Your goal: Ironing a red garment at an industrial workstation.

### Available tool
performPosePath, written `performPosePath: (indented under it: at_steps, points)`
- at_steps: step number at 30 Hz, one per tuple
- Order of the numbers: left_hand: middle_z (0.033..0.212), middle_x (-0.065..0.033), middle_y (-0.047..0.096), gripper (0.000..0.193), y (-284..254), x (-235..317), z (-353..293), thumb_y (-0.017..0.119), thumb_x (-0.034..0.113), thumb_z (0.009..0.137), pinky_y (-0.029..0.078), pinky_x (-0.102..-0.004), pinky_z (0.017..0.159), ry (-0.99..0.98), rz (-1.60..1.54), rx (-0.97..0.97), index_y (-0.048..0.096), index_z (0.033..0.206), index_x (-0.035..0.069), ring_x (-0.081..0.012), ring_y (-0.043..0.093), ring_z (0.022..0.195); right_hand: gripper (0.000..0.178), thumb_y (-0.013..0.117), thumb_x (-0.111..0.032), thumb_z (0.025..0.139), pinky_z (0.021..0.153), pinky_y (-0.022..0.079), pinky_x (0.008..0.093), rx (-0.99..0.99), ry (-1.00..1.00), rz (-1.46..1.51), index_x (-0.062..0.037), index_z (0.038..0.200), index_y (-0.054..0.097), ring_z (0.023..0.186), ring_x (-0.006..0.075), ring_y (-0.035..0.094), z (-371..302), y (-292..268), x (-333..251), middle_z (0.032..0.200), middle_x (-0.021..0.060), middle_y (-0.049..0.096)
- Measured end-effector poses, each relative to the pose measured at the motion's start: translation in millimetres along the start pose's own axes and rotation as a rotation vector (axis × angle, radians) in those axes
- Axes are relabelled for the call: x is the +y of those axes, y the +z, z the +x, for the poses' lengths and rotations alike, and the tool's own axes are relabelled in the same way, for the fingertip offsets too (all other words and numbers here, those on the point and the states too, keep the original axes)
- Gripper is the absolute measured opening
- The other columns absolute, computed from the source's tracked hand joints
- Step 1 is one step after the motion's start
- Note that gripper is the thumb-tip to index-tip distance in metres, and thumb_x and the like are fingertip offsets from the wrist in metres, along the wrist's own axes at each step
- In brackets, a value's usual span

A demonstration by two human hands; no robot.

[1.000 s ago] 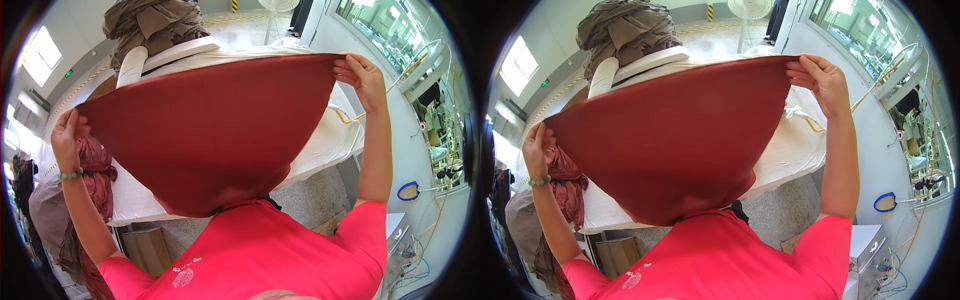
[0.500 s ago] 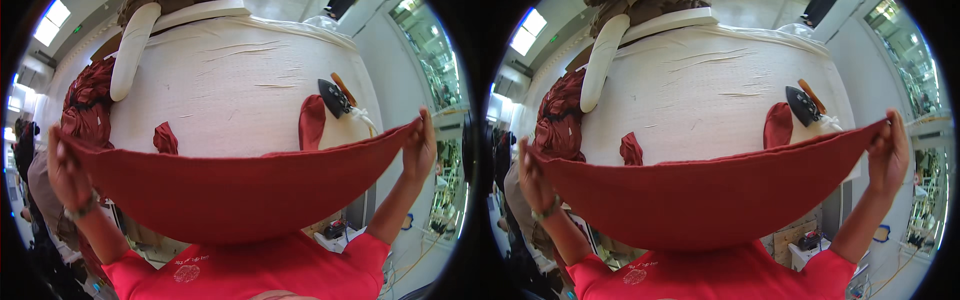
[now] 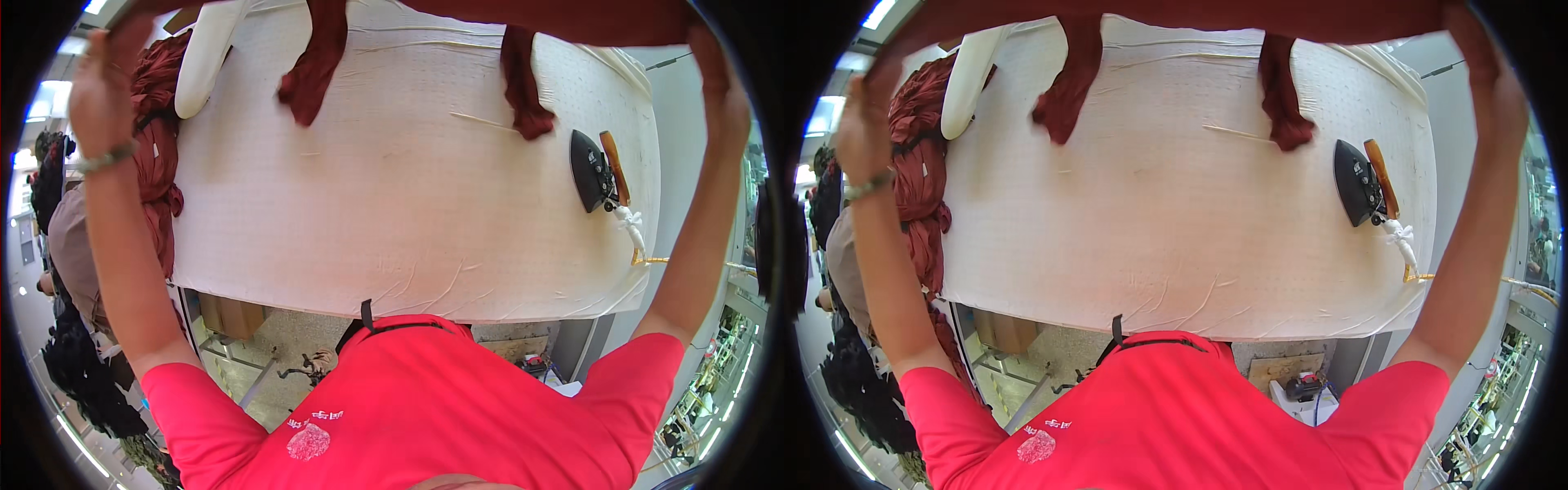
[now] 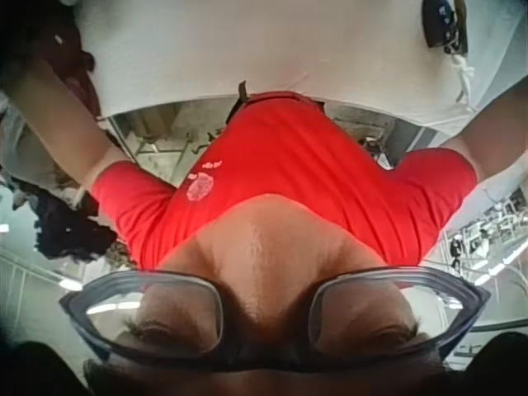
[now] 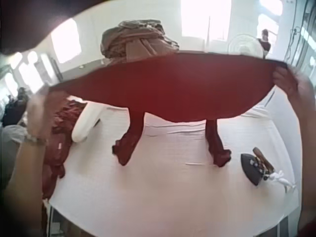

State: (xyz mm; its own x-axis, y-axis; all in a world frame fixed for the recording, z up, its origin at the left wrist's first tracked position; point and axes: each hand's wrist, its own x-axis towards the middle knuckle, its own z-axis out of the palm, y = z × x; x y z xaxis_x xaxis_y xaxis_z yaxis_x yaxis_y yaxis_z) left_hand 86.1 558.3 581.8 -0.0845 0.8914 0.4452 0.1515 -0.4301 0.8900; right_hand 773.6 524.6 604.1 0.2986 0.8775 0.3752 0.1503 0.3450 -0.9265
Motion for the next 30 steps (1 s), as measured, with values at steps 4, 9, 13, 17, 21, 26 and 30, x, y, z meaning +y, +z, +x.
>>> performPosePath:
  at_steps: [4, 9, 13, 17, 21, 26, 30]
  points:
    - [0.105, -0.0145, 0.074, 0.031, 15, -60, -79, 0.054, 0.030, 0.107, 0.062, -0.0363, 0.087, -0.257, -0.109, -0.030, 0.064, 0.110, 0.001, -0.0225, 0.074, 0.093, 0.029, 0.052, -0.019, 0.107, 0.102, 0.054, 0.0473, -0.081, 0.296, 0.107, 0.0000, 0.123, 0.066, 0.108, 0.0296, 0.072, -78, -5, 55, 0.117, 0.0186, 0.073]
    - [0.097, -0.0069, 0.071, 0.025, 15, -107, -159, 0.057, 0.028, 0.106, 0.060, -0.0335, 0.085, -0.393, -0.125, 0.017, 0.063, 0.103, 0.004, -0.0174, 0.072, 0.088, 0.022, 0.055, -0.017, 0.105, 0.089, 0.061, 0.0422, -0.036, 0.461, 0.167, 0.0003, 0.114, 0.065, 0.097, 0.0286, 0.075, -184, -7, 104, 0.108, 0.0193, 0.075]
    - [0.092, -0.0022, 0.066, 0.026, 14, -105, -211, 0.057, 0.028, 0.107, 0.059, -0.0285, 0.080, -0.398, -0.041, 0.021, 0.062, 0.101, 0.003, -0.0111, 0.067, 0.082, 0.018, 0.055, -0.016, 0.105, 0.084, 0.062, 0.0393, -0.026, 0.499, 0.081, -0.0001, 0.111, 0.062, 0.092, 0.0282, 0.076, -236, -10, 98, 0.104, 0.0193, 0.075]
    - [0.090, -0.0003, 0.064, 0.026, 12, -86, -239, 0.057, 0.027, 0.107, 0.056, -0.0245, 0.078, -0.374, -0.049, 0.011, 0.062, 0.100, 0.002, -0.0080, 0.063, 0.081, 0.017, 0.055, -0.016, 0.105, 0.083, 0.063, 0.0387, -0.023, 0.497, 0.006, -0.0008, 0.110, 0.061, 0.089, 0.0282, 0.076, -263, -14, 70, 0.102, 0.0195, 0.075]
    - [0.089, 0.0003, 0.063, 0.027, 4, -58, -260, 0.058, 0.027, 0.107, 0.053, -0.0222, 0.077, -0.296, 0.005, 0.033, 0.062, 0.099, 0.002, -0.0065, 0.060, 0.081, 0.016, 0.055, -0.015, 0.104, 0.082, 0.063, 0.0389, -0.017, 0.471, -0.006, -0.0009, 0.110, 0.061, 0.088, 0.0285, 0.076, -285, -25, 47, 0.102, 0.0203, 0.075]
    - [0.088, 0.0009, 0.062, 0.027, -14, -35, -317, 0.061, 0.028, 0.105, 0.051, -0.0223, 0.076, -0.238, 0.144, 0.056, 0.063, 0.097, 0.003, -0.0065, 0.058, 0.081, 0.016, 0.054, -0.014, 0.104, 0.081, 0.063, 0.0395, -0.029, 0.480, 0.019, -0.0003, 0.109, 0.061, 0.087, 0.0285, 0.076, -331, -46, 41, 0.099, 0.0194, 0.074]
    - [0.086, -0.0002, 0.064, 0.027, -20, -49, -389, 0.060, 0.027, 0.106, 0.052, -0.0243, 0.075, -0.310, 0.124, 0.063, 0.064, 0.097, 0.002, -0.0076, 0.061, 0.081, 0.016, 0.054, -0.013, 0.103, 0.079, 0.063, 0.0387, -0.027, 0.525, 0.002, 0.0001, 0.108, 0.061, 0.085, 0.0270, 0.076, -381, -60, 63, 0.096, 0.0175, 0.074]
